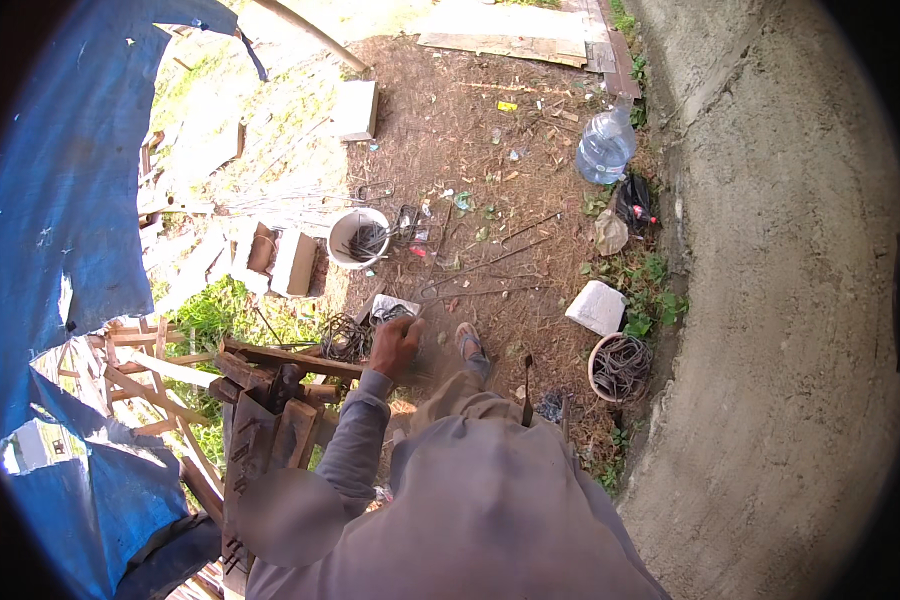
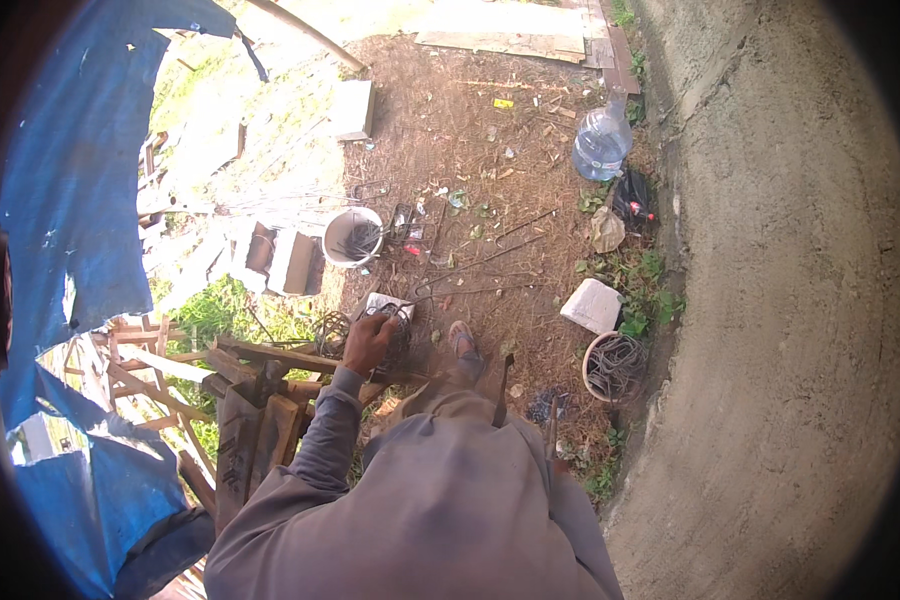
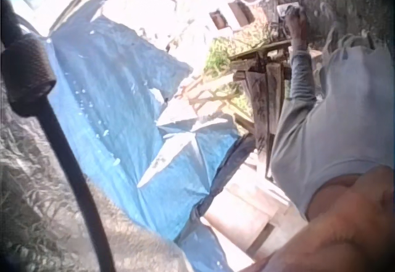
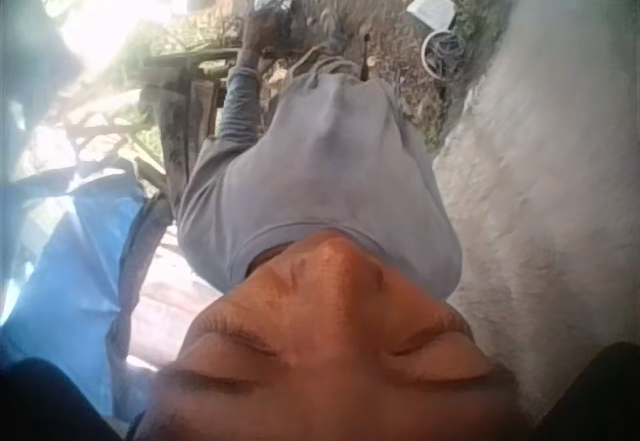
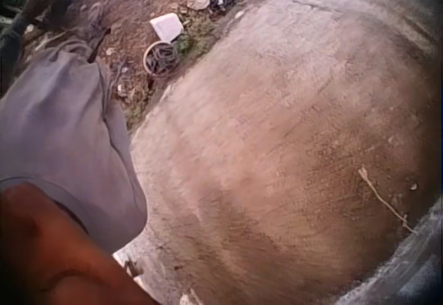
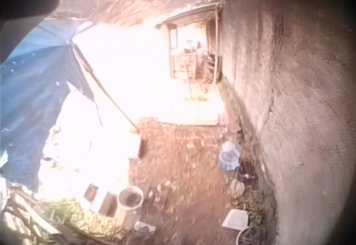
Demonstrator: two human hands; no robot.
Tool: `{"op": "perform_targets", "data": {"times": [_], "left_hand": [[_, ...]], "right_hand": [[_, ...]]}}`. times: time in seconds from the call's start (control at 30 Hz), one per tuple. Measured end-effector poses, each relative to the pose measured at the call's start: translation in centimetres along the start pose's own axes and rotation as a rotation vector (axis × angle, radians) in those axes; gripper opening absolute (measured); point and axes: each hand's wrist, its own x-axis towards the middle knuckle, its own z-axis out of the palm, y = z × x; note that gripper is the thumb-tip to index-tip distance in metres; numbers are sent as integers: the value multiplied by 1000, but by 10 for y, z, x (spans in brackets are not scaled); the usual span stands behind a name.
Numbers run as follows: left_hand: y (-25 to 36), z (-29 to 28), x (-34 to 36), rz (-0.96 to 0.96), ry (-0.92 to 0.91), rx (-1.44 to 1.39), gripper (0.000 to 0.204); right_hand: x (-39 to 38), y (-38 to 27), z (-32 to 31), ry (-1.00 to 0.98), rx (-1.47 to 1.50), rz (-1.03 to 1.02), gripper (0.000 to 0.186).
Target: The person bends metal rods using a hammer and a wooden jig. They repeatedly position rods on the jig, strike them with a hammer to bend them, and place the bent pieces aside. Another person is present nearby but does not assist with the bending.
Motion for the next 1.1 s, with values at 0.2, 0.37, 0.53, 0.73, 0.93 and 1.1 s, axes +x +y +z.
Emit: {"op": "perform_targets", "data": {"times": [0.2, 0.37, 0.53, 0.73, 0.93, 1.1], "left_hand": [[28, -1, 65, 34, -103, -173, 36], [5, -19, 125, 3, -159, -349, 32], [-50, -25, 159, -81, 262, -240, 44], [-92, -25, 121, -302, 350, -257, 41], [-150, 63, 15, -511, 68, -161, 44], [-137, 116, -44, -859, -195, -267, 49]], "right_hand": [[22, -30, -36, 47, -96, 36, 87], [-10, -87, -66, 25, 6, 35, 88], [23, -97, -85, 62, 16, -54, 76], [76, -106, -93, -84, 178, -166, 58], [198, -52, -107, 40, -300, -202, 50], [116, -160, -154, -22, -247, -211, 51]]}}
